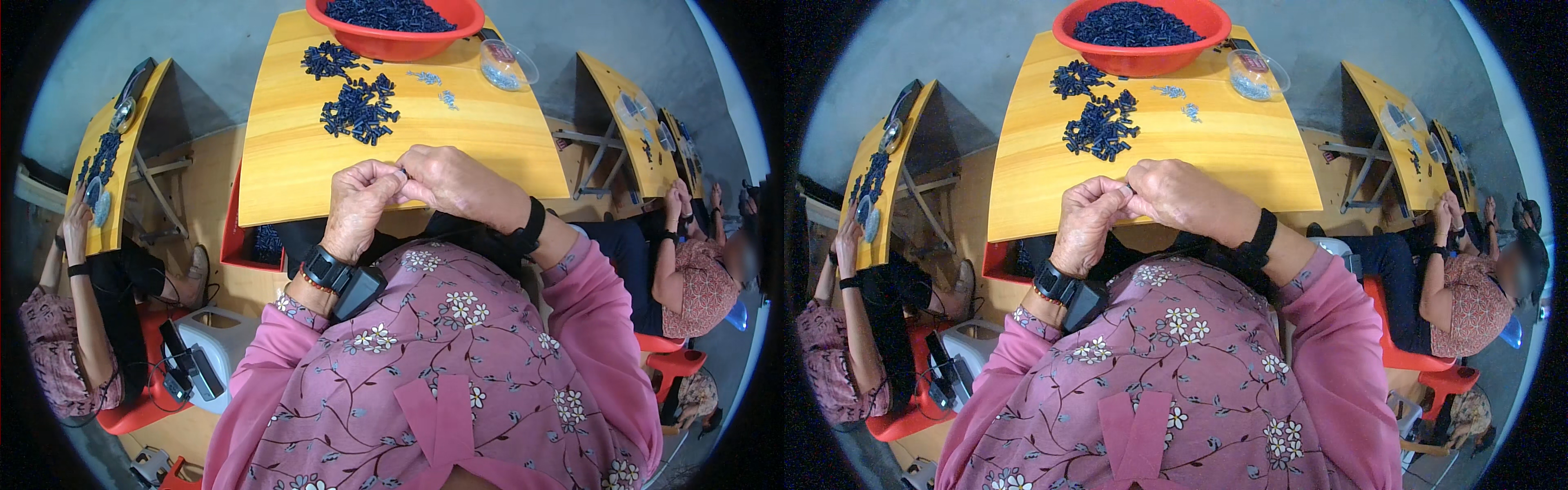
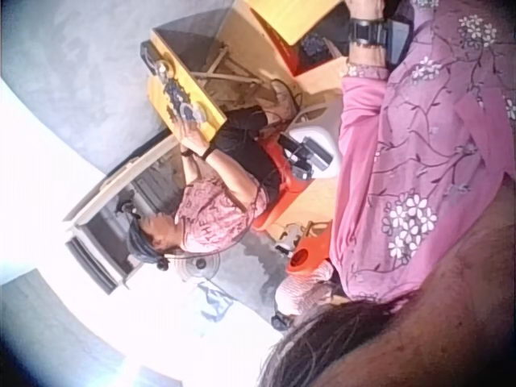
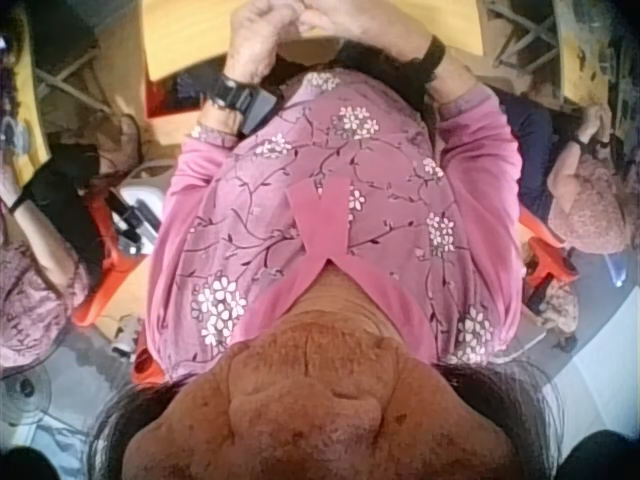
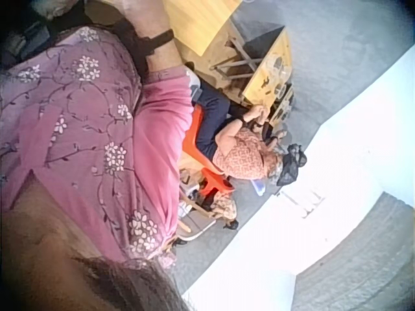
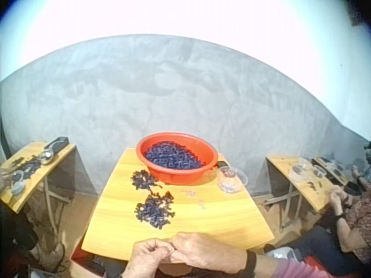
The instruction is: Sorting and inspecting small blue rubber or plastic components at a workstation.
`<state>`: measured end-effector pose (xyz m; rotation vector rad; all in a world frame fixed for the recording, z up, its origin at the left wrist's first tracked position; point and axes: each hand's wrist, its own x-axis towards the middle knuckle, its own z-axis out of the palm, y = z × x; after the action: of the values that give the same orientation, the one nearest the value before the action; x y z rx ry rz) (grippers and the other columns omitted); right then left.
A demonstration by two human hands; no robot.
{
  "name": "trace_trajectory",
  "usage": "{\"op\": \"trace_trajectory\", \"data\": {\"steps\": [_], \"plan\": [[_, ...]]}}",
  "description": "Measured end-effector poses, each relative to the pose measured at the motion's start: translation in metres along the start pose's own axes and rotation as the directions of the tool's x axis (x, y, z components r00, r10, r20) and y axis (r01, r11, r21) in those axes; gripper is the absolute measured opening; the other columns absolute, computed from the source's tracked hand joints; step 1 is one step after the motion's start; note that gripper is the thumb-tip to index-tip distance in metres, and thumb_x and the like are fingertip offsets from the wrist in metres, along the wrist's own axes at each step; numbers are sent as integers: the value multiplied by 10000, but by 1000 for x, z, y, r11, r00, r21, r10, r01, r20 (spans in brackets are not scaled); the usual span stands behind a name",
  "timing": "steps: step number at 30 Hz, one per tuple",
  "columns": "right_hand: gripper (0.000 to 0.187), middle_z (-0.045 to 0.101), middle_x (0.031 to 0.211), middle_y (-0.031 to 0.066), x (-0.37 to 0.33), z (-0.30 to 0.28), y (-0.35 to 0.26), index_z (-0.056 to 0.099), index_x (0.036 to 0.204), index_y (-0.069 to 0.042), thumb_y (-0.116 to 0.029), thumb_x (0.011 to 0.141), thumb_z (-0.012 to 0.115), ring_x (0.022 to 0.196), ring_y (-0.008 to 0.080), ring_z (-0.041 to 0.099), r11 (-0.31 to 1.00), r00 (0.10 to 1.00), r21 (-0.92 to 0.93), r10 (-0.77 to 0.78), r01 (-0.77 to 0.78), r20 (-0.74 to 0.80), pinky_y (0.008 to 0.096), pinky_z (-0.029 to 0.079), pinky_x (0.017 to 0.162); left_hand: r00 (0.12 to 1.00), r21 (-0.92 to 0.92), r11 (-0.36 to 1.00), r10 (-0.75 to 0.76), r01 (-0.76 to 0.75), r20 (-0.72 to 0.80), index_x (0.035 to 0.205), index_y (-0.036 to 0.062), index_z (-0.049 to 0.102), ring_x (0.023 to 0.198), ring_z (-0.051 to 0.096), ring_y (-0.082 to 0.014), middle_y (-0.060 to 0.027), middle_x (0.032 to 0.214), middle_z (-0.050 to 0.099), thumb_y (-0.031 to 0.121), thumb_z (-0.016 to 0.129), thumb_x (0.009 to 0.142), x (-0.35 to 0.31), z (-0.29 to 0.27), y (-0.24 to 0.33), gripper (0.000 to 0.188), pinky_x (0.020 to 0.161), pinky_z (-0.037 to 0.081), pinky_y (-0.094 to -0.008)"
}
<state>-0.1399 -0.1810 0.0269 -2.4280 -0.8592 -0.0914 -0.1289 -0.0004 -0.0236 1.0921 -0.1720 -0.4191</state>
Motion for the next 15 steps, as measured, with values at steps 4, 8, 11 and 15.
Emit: {"op": "trace_trajectory", "data": {"steps": [4, 8, 11, 15], "plan": [[248, 573, 783, 184, 1, -1, -6, 542, 857, 12, -220, 866, 630, 746, 393, 581, 998, 1000, -61, 12, -11, 9, 457, 467, 654, 1000, 32, 999, 20, -19, -7, 848, -41, 660, 669, 592, -93, -61, 779, 660, 27, 623, 872, 0, 0, 0, 80, 642, 508, -237], [229, 597, 820, 197, 4, 1, -5, 538, 848, 8, -212, 868, 599, 756, 397, 597, 993, 999, -116, 21, -16, 41, 475, 478, 663, 997, 95, 994, 64, -60, -41, 842, -49, 658, 672, 594, -104, -69, 775, 657, 7, 613, 863, 3, -4, -3, 74, 644, 508, -245], [244, 552, 770, 172, 2, 13, 1, 542, 878, 2, -225, 879, 633, 729, 383, 585, 995, 999, -90, -44, 43, -10, 462, 469, 626, 997, 93, 994, 67, -62, -47, 844, -51, 658, 675, 595, -106, -68, 775, 657, 0, 611, 859, 7, -7, -6, 71, 651, 507, -247], [217, 570, 798, 171, 3, 22, -3, 549, 893, -3, -201, 875, 634, 762, 380, 600, 989, 999, -144, 41, -43, -14, 451, 487, 651, 996, 97, 993, 73, -67, -53, 847, -50, 658, 688, 599, -107, -68, 787, 662, -5, 611, 856, 8, -13, -9, 66, 666, 505, -248]]}}
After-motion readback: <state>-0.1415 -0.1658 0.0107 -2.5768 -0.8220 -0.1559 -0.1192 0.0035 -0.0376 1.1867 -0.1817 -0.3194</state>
